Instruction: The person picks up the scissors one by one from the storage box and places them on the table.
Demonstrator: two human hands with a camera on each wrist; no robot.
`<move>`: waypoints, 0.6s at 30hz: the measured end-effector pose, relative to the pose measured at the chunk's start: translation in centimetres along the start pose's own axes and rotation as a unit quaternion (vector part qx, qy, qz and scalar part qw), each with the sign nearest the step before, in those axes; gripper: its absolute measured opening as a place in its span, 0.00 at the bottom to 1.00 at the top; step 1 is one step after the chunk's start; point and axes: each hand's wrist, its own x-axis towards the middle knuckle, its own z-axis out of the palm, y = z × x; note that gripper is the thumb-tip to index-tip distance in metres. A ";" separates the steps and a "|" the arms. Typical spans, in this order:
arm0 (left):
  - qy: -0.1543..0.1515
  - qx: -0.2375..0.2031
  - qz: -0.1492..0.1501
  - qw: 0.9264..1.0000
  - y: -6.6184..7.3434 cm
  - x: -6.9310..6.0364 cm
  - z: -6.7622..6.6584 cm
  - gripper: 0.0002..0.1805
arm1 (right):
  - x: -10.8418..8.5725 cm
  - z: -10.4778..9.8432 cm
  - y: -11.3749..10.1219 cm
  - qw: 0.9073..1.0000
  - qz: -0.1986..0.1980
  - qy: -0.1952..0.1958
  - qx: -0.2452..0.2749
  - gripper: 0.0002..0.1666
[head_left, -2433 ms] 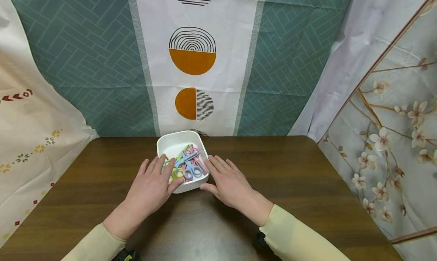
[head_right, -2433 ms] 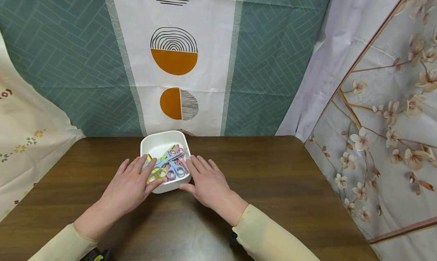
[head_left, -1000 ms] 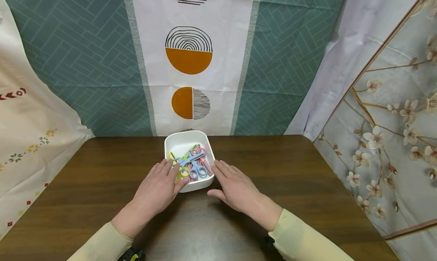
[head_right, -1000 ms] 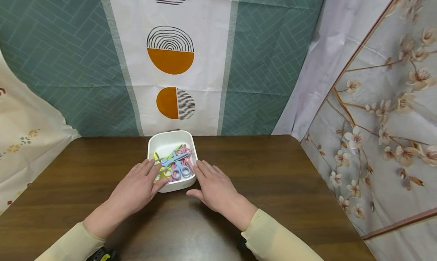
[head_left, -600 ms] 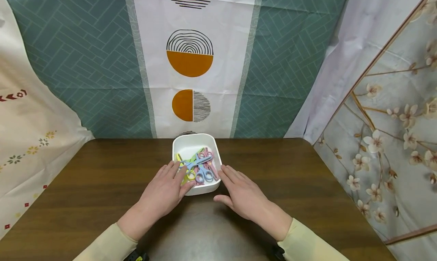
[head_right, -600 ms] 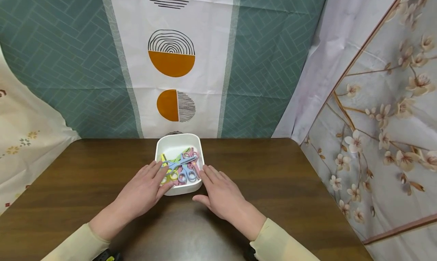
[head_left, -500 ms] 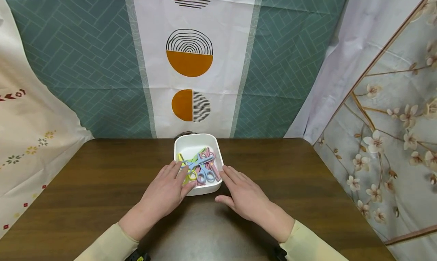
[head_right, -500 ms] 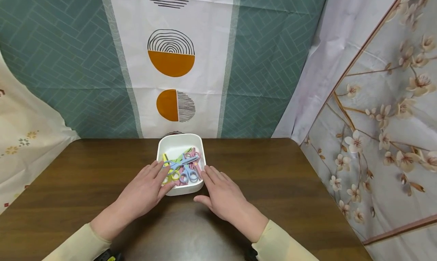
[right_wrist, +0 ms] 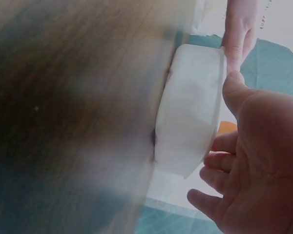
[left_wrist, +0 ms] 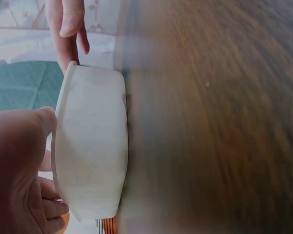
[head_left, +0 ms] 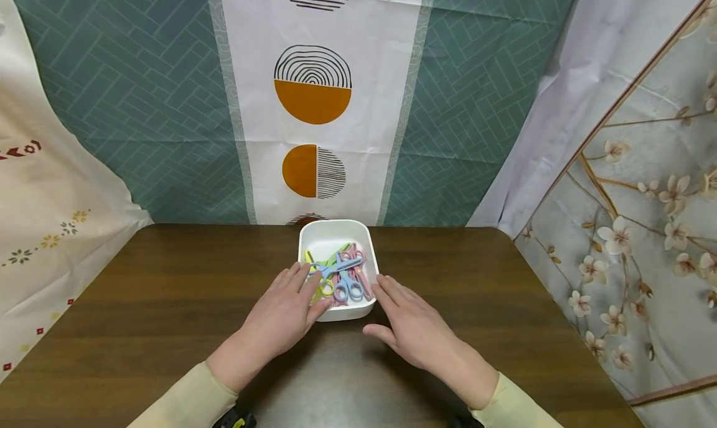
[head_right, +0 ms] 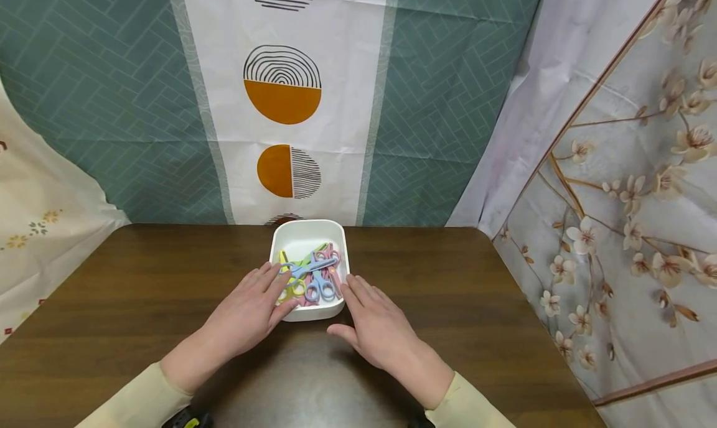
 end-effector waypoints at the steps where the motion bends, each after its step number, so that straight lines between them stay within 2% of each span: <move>1: -0.002 0.000 0.001 1.000 0.0 0.1 0.1 0.37 | -0.1 -0.1 0.0 1.000 0.001 -0.001 0.000 0.49; 12: -0.022 -0.013 0.008 1.000 0.7 0.4 0.4 0.37 | -1.4 -0.6 0.7 1.000 -0.013 0.006 -0.023 0.47; 18: -0.028 -0.023 0.009 0.999 1.0 0.5 0.5 0.37 | -2.0 -0.6 1.0 0.999 -0.032 0.026 -0.027 0.48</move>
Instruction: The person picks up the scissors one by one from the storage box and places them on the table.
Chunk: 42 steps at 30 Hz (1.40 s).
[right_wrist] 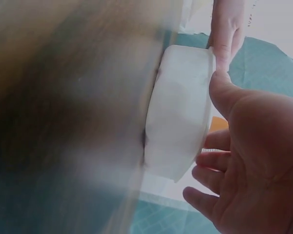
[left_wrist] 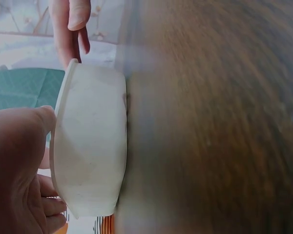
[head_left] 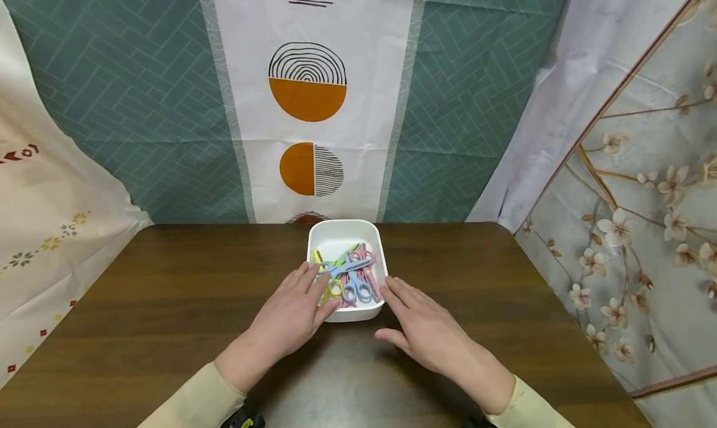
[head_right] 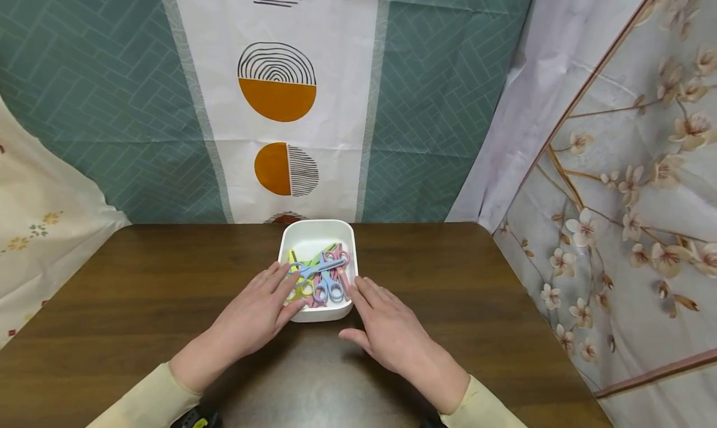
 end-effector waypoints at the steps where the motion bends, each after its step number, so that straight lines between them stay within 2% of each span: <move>1: 0.000 -0.001 0.001 1.000 0.1 0.0 0.0 0.37 | -0.1 0.0 0.0 1.000 -0.002 0.002 -0.002 0.48; 5: 0.005 -0.001 0.008 1.000 0.2 0.1 0.1 0.37 | -0.2 -0.2 0.1 1.000 -0.009 0.002 -0.011 0.48; 16: 0.005 0.005 0.021 1.000 0.7 0.6 0.4 0.37 | -0.7 -0.8 0.3 0.999 0.008 -0.038 -0.011 0.49; 26: 0.007 0.001 0.026 1.000 0.9 0.7 0.5 0.36 | -0.9 -0.9 0.5 1.000 -0.006 -0.024 -0.012 0.49; 32: 0.001 -0.004 0.030 1.000 1.3 1.0 0.5 0.37 | -1.4 -1.5 0.6 1.000 0.000 -0.026 -0.017 0.49; 42: 0.025 -0.003 0.041 0.999 1.8 1.2 0.8 0.36 | -1.6 -2.0 1.0 0.999 0.008 -0.044 -0.001 0.48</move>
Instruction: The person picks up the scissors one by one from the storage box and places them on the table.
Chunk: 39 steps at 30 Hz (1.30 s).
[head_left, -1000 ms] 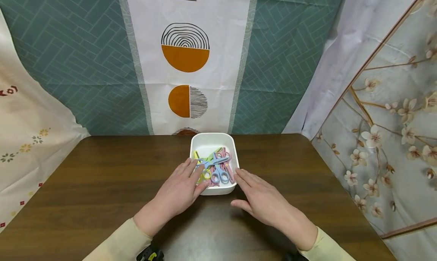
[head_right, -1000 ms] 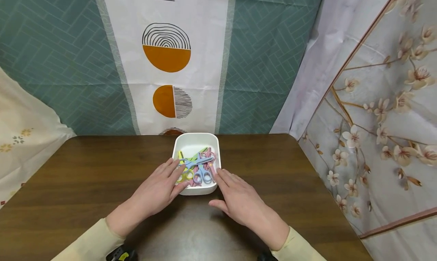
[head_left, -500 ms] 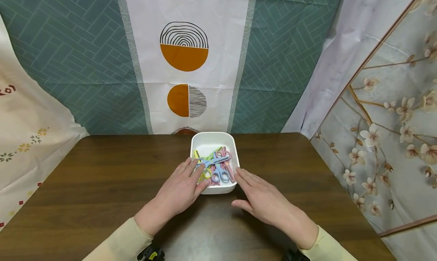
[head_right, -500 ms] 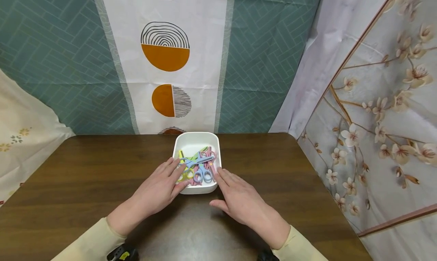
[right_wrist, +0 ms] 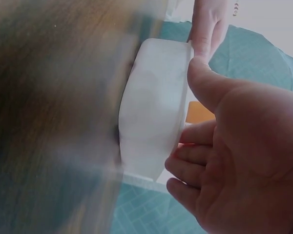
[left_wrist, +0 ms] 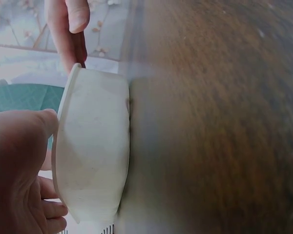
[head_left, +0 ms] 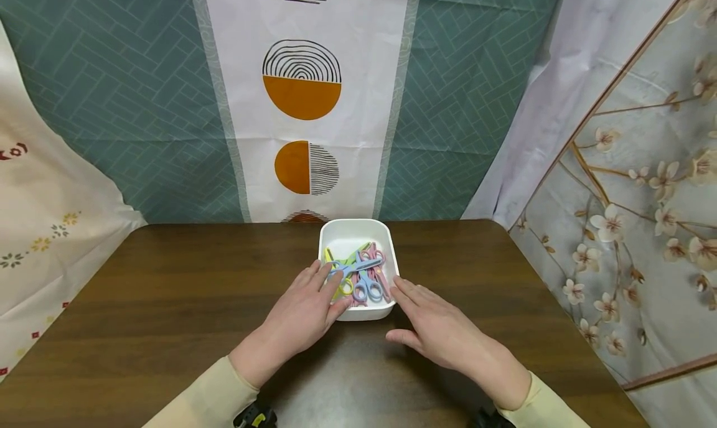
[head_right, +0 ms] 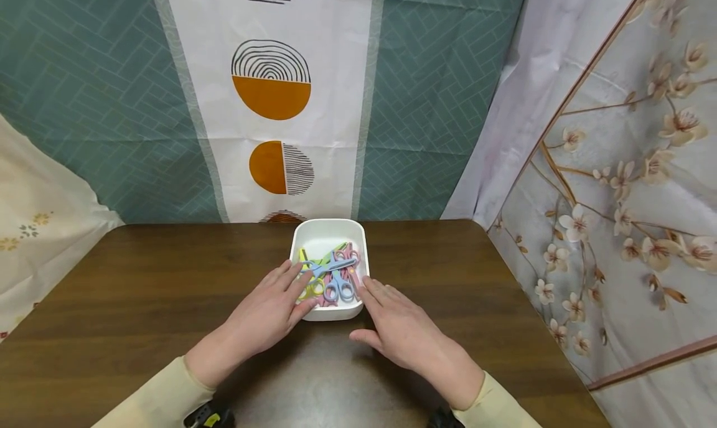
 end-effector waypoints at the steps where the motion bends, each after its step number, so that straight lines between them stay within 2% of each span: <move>1: 0.001 0.000 0.001 1.000 0.0 0.0 0.1 0.35 | 0.0 0.0 0.0 1.000 0.001 -0.001 0.002 0.48; 8: 0.010 0.005 0.002 1.000 0.0 0.1 0.3 0.35 | -0.1 0.2 0.1 1.000 -0.002 -0.001 0.009 0.50; 12: 0.020 0.025 0.013 0.999 -0.2 0.3 0.2 0.34 | 0.1 0.2 0.0 1.000 -0.014 0.001 0.001 0.49; 15: 0.026 0.044 0.017 0.999 -0.4 0.5 0.0 0.33 | 0.3 0.3 0.0 1.000 -0.022 0.009 -0.008 0.46; 22: 0.015 0.051 0.005 0.999 -0.8 1.6 -0.4 0.30 | 1.5 1.4 0.4 0.994 -0.033 0.097 -0.022 0.25; 27: 0.012 0.044 0.013 0.999 -1.0 2.7 -0.5 0.27 | 2.1 2.0 0.7 0.988 -0.033 0.149 -0.010 0.16; 30: 0.008 0.031 0.015 0.999 -1.2 3.4 -0.5 0.24 | 2.3 2.2 0.8 0.986 -0.034 0.165 -0.002 0.13; 34: -0.008 0.019 0.000 1.000 -1.3 4.0 -0.4 0.20 | 2.4 2.2 0.8 0.985 -0.033 0.172 0.003 0.12; 39: -0.033 0.030 -0.015 0.999 -1.2 4.8 -0.3 0.18 | 2.4 2.0 0.9 0.985 -0.025 0.172 0.007 0.13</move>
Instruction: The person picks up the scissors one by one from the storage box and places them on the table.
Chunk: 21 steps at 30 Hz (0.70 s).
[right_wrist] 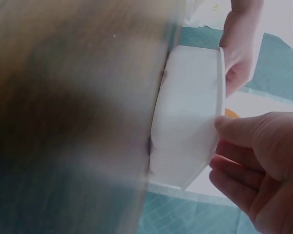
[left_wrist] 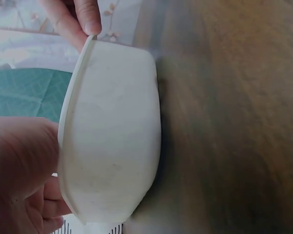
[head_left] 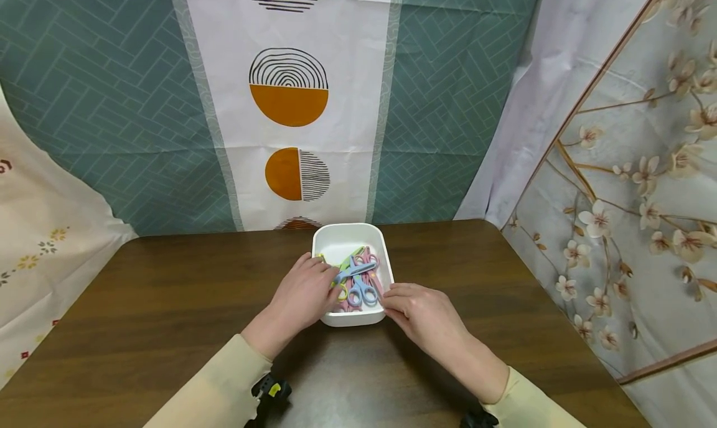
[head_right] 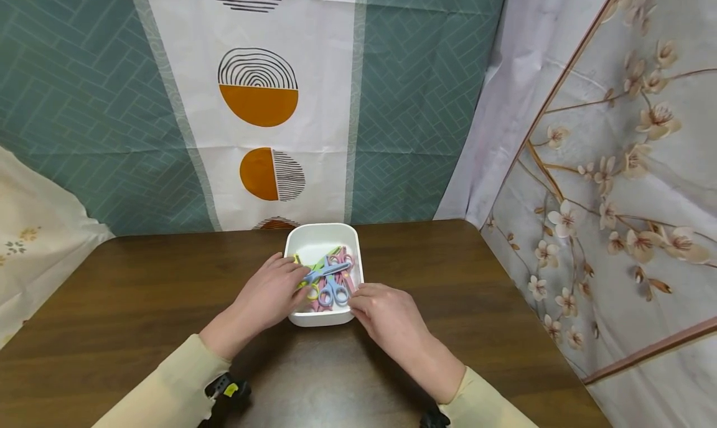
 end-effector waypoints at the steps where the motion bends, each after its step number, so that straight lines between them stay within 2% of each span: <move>1: -0.004 0.004 -0.001 1.000 0.0 0.2 0.0 0.17 | 0.0 0.0 0.0 1.000 0.002 0.000 0.001 0.13; 10: -0.033 0.024 -0.007 0.999 -0.2 1.3 0.2 0.07 | 0.0 0.0 0.1 1.000 0.009 -0.001 0.007 0.14; 21: -0.070 0.058 -0.009 0.996 -0.1 1.9 0.1 0.07 | 0.1 0.0 0.0 1.000 0.015 -0.008 0.006 0.13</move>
